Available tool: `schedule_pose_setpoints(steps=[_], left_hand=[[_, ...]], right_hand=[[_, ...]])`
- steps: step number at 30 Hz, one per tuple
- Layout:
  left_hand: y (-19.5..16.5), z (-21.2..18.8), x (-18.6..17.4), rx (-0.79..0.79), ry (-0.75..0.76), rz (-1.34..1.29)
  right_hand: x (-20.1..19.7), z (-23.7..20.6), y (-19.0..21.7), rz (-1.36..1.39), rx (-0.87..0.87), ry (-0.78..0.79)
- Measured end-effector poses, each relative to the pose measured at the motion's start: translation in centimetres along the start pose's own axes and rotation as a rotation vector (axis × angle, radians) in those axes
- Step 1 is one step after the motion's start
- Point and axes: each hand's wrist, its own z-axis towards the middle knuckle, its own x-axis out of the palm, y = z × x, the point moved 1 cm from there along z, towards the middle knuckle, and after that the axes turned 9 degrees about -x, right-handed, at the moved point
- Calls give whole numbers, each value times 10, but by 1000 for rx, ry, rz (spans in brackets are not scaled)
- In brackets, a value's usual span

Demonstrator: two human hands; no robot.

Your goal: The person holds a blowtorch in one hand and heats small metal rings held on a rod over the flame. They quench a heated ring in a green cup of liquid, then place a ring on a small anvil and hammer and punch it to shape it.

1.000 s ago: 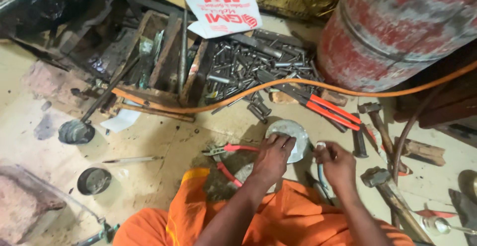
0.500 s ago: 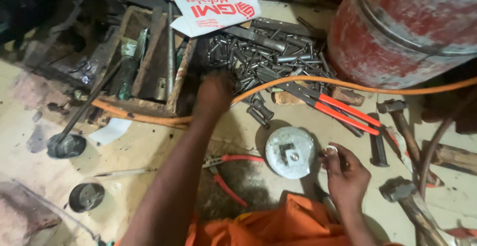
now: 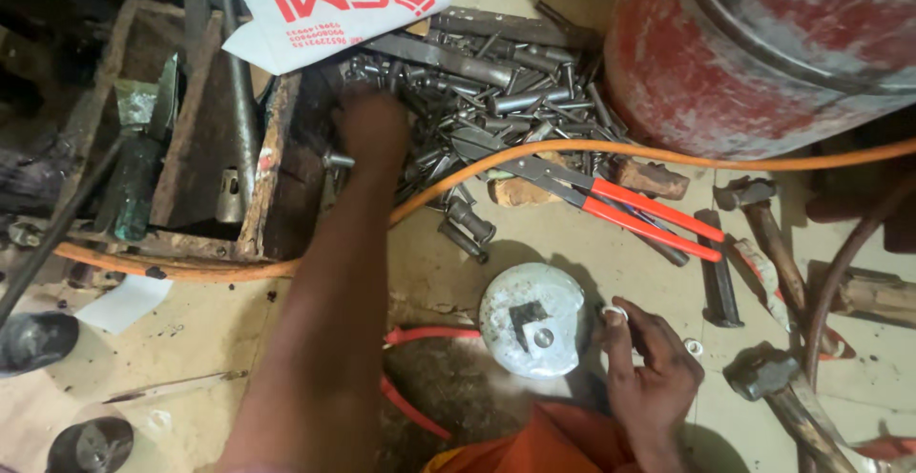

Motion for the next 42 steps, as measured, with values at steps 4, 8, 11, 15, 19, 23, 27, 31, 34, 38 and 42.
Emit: schedule_pose_setpoints(steps=[4,8,11,15,19,23,27,31,34,38,42], left_hand=[[22,-45,-23,63,-113,-643],[47,-123,-47,-386,593,-1811],[60,-186,-66,-361,719,-2106],[74,-256,-73,-406,782,-2093],[88,-323,-64,-463,741,-2162],[96,-365,-45,-521,711,-2122],[95,-369,-29,-492,759,-2064],[92,-367,-25,-460,755,-2113],[91,-368,-25,-455,736,-2083],[92,-365,-26,-447,717,-2076],[92,-363,-28,-481,684,-2012]], right_hand=[[-6,-5,-11,104,-31,22],[-7,-9,-15,354,-11,73],[-11,-15,-16,367,45,107],[-24,-25,-12,273,-49,137],[-30,-33,2,43,-456,95],[-30,-36,11,8,-540,147],[-37,-39,15,119,-468,250],[-42,-38,25,144,-333,191],[-37,-33,41,126,-397,221],[-32,-25,58,40,-498,299],[-38,-23,59,27,-511,329]])
